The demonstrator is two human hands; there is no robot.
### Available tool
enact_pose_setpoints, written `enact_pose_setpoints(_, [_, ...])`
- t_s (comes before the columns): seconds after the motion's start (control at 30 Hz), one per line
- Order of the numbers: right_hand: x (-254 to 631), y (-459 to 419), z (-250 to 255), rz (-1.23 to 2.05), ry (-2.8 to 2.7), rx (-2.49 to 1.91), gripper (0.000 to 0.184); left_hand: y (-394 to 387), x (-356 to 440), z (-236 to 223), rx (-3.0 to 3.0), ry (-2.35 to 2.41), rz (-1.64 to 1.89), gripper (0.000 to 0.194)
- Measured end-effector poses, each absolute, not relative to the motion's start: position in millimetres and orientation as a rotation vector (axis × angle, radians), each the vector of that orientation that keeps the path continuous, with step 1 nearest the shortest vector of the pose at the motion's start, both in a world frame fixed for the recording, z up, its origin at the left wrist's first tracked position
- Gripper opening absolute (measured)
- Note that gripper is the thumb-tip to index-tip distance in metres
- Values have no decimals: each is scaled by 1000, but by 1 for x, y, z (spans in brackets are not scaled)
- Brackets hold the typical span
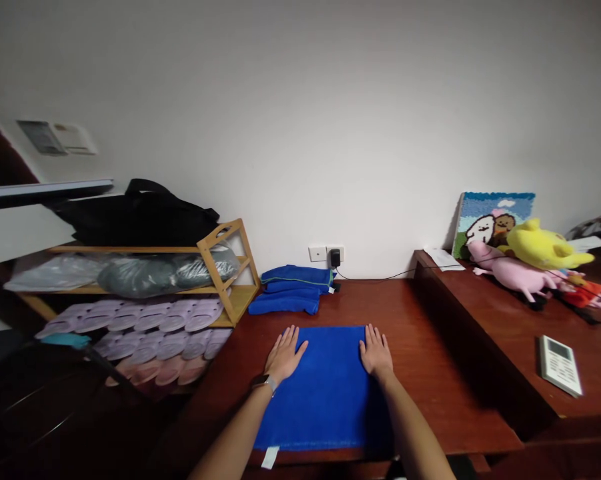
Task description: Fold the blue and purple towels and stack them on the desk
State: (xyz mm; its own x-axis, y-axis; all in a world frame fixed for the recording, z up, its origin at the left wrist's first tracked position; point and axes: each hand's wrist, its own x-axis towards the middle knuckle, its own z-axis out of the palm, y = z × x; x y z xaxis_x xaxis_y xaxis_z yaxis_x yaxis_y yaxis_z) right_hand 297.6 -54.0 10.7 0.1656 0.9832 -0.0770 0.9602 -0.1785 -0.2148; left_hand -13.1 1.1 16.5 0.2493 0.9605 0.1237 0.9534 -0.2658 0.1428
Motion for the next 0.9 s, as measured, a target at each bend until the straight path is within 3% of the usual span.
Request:
enact_pose_setpoints(0.27, [303,-47,35,508,-1964,-2336,68,-1,-9,21,2455,1901,248,79])
enact_pose_setpoints(0.9, [291,-97,11,314,-1902,-2285,67,9,-10,24,2472,1882,209,81])
